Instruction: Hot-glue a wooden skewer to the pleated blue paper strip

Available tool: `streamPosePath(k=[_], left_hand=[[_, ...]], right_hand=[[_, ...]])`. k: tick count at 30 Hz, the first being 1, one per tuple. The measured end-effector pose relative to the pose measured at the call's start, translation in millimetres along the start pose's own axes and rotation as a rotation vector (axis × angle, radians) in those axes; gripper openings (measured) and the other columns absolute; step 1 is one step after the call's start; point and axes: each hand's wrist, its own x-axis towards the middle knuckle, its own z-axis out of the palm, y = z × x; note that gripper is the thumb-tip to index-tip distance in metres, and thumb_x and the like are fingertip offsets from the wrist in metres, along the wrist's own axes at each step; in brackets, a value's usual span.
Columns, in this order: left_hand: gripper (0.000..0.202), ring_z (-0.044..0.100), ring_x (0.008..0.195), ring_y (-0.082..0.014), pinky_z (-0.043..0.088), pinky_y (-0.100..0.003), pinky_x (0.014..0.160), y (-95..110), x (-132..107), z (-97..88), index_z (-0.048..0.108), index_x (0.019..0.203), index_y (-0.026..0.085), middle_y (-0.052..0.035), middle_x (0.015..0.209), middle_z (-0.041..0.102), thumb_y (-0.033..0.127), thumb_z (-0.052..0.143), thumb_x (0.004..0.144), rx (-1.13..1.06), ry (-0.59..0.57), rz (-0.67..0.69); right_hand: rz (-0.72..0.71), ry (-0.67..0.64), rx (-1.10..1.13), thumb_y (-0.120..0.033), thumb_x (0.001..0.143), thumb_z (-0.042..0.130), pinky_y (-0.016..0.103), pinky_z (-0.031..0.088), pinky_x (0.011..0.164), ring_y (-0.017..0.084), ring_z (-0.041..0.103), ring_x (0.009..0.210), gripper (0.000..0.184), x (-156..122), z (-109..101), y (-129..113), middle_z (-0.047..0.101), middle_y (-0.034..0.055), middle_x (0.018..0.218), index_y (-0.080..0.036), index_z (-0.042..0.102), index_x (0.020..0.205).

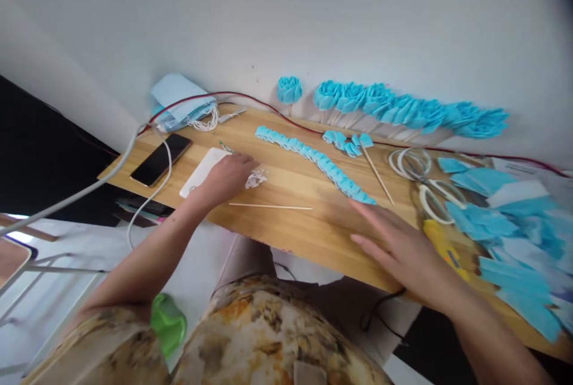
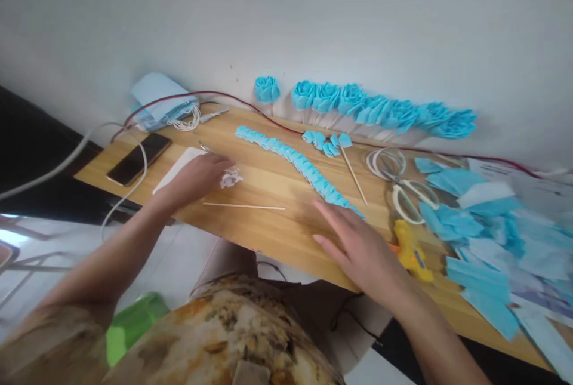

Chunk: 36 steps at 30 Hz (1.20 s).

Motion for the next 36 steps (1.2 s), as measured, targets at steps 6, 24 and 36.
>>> streamPosePath(k=[6, 24, 36], left_hand=[[0.036, 0.07, 0.106, -0.0261, 0.053, -0.033, 0.088, -12, 28, 1.2, 0.07, 0.119, 0.017, -0.0138, 0.116, 0.073, 0.01, 0.045, 0.094, 0.032, -0.052, -0.007], [0.05, 0.058, 0.139, -0.0286, 0.043, -0.043, 0.118, -23, -3, -43.2, 0.053, 0.153, 0.024, -0.0086, 0.151, 0.062, 0.033, 0.042, 0.105, -0.154, 0.185, -0.076], [0.086, 0.056, 0.14, -0.0418, 0.051, -0.057, 0.112, -36, -83, 31.8, 0.021, 0.166, 0.027, -0.0187, 0.162, 0.047, 0.043, 0.064, 0.093, -0.115, 0.192, -0.524]], right_hand=[[-0.148, -0.09, 0.03, -0.033, 0.104, 0.049, 0.054, 0.06, 0.106, 0.032, 0.065, 0.135, 0.056, 19, 23, -28, 0.064, 0.0128, 0.15, -0.03, 0.044, 0.16], [-0.176, -0.123, 0.024, -0.031, 0.104, 0.05, 0.052, 0.06, 0.106, 0.03, 0.065, 0.134, 0.053, 28, 16, -43, 0.063, 0.0111, 0.15, -0.03, 0.046, 0.157], [-0.137, -0.221, -0.008, -0.035, 0.104, 0.053, 0.054, 0.054, 0.105, 0.038, 0.062, 0.132, 0.055, 160, 52, -77, 0.065, 0.0203, 0.145, -0.015, 0.047, 0.155]])
